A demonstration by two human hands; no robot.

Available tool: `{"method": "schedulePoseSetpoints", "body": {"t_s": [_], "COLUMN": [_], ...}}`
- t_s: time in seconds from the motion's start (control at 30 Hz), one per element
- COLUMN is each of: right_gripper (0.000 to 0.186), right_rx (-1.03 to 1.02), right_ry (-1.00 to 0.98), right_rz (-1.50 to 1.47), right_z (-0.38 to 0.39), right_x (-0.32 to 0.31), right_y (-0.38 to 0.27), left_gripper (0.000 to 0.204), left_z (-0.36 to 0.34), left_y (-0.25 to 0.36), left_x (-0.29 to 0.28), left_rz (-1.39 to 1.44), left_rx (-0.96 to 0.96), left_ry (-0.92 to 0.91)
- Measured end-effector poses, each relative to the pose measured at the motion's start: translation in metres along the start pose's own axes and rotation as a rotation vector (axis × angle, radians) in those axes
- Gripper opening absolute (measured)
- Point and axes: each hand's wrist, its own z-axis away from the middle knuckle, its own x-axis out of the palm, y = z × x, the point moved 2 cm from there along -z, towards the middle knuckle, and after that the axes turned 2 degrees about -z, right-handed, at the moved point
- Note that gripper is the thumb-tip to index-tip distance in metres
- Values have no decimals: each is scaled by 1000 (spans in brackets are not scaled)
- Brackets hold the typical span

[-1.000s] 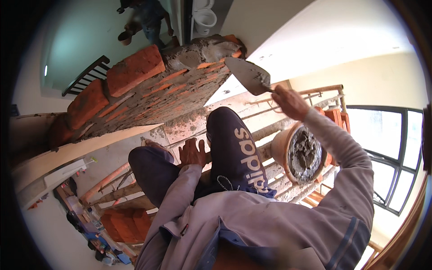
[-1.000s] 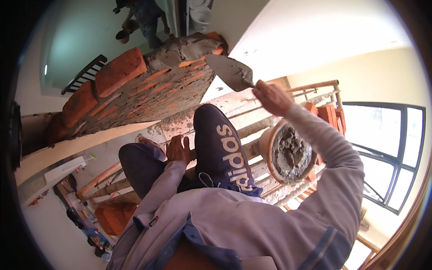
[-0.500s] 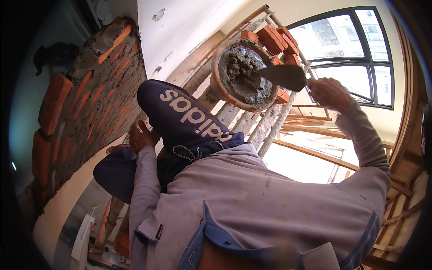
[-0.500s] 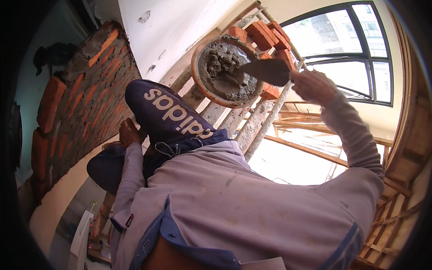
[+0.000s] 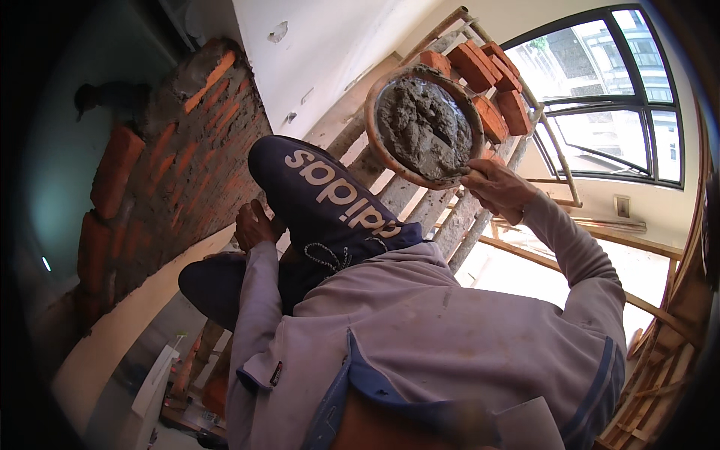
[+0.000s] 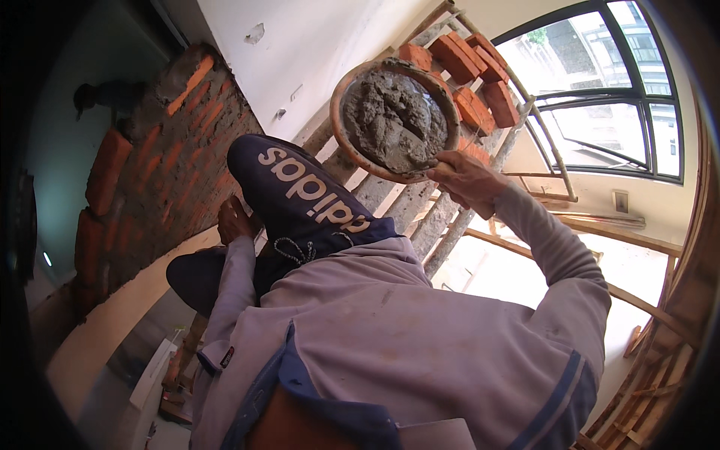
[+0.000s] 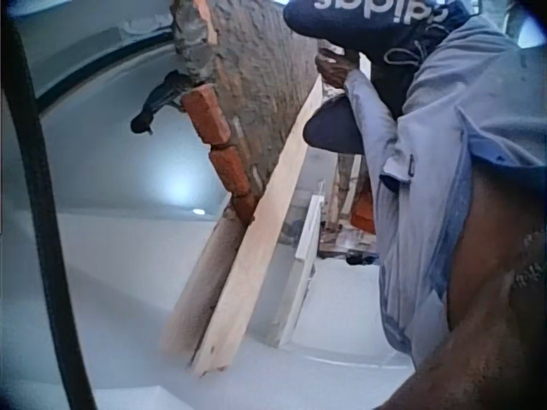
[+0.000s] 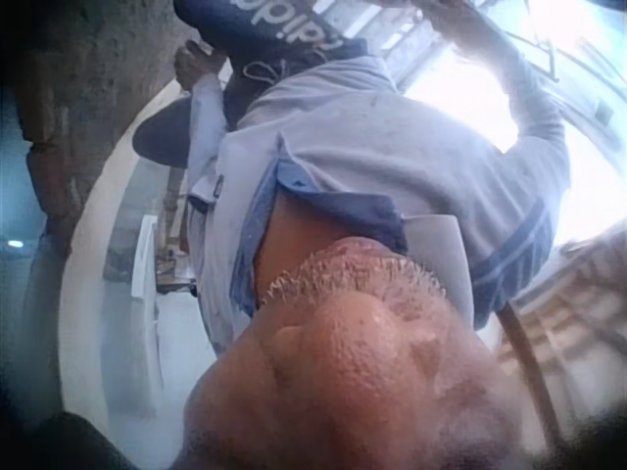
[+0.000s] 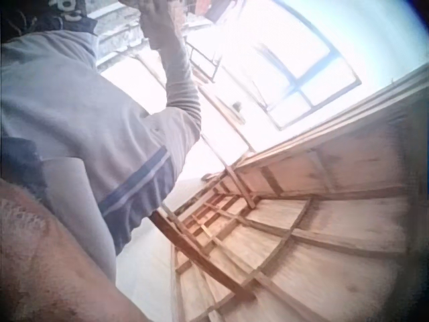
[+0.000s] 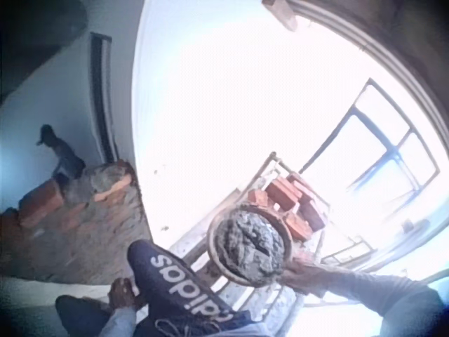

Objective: The person constructs a brick wall by applying mortar with a trowel, placing red bricks one by one, and scraping off excess mortar. The person handles the bricks, mortar bucket, and trowel throughout the process.

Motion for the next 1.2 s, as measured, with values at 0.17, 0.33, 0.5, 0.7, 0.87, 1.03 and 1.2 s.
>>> {"method": "schedulePoseSetpoints", "body": {"t_s": [0.17, 0.33, 0.5, 0.7, 0.87, 1.03, 1.2], "right_gripper": [27, 27, 29, 28, 25, 33, 35], "right_rx": [-47, -131, -169, -436, -476, -484, -530], "right_ry": [170, 329, 448, 195, -308, -921, -533], "right_rz": [-56, -155, -94, -298, -907, -1587, -1173], "right_z": [16, 34, 25, -35, -92, -221, -190], "right_x": [8, 29, 56, 118, 171, 176, 192], "right_y": [0, 2, -31, -145, -246, -274, -272], "left_gripper": [53, 50, 52, 55, 52, 45, 42], "left_z": [-1, -4, 3, 9, 6, 7, 12], "left_y": [7, -4, 7, 4, -3, 16, 7], "left_x": [-7, 1, -13, -14, -4, -12, -14], "left_rz": [21, -86, -33, -45, -1, 25, 13], "left_rx": [-79, -62, -98, -137, -53, -14, 30], "left_ry": [-3, -113, -79, -84, 10, -37, 95]}}
